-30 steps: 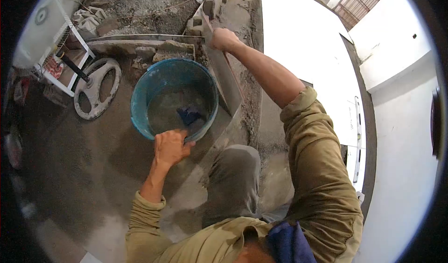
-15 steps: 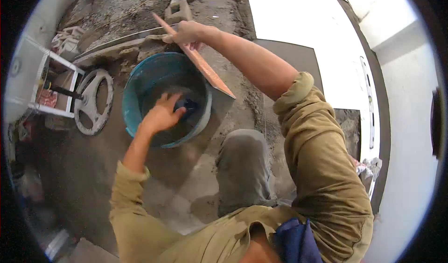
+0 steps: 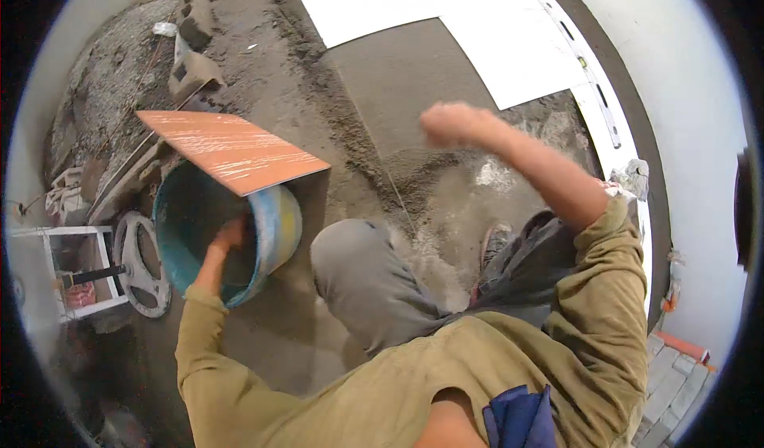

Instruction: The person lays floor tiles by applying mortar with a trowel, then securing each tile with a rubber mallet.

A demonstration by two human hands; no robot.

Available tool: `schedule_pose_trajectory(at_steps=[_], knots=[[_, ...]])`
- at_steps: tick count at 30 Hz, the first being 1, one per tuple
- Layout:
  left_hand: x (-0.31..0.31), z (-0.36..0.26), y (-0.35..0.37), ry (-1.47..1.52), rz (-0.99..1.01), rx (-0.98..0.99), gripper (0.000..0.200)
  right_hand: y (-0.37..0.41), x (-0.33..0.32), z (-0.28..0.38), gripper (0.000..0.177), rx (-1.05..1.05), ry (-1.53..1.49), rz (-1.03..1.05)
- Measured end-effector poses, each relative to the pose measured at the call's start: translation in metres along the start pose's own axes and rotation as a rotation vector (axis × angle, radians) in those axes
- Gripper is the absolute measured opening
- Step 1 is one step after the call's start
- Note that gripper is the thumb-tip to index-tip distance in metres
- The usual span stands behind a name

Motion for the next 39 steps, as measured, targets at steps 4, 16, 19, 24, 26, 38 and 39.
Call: schedule_pose_trajectory(at_steps=[4,16,19,24,26,38,39], knots=[[-0.044,-0.034,0.091,1.174,-0.186,-0.263,0.076,0.054,0.006,0.061,0.025,-0.312,-0.148,-0.017],[-0.148,-0.272,0.178,1.394,-0.336,0.192,0.069,0.081,0.08,0.126,0.016,-0.843,-0.027,-0.154],[-0.139,-0.355,0.089,1.238,0.006,0.201,0.061,0.094,0.082,0.123,0.018,-0.892,-0.074,-0.172],[-0.077,-0.477,-0.087,1.158,0.398,0.147,0.056,0.108,0.085,0.094,0.022,-0.757,-0.057,-0.085],[-0.051,-0.507,-0.155,1.103,0.43,0.103,0.054,0.111,0.09,0.087,0.023,-0.748,-0.009,-0.089],[0.001,-0.641,-0.297,1.05,0.188,-0.011,0.059,0.1,0.099,0.07,0.038,-0.754,-0.135,-0.119],[0.0,-0.646,-0.296,1.01,0.195,0.015,0.058,0.1,0.101,0.069,0.038,-0.758,-0.125,-0.122]])
Point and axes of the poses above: each hand's wrist, its own y-axis away from the middle knuckle, its own x-axis out of the palm, z = x × y, the point moved 4 cm from there along -y, towards the middle knuckle, and after that the axes turned 7 degrees about y, right-handed, at the moved point
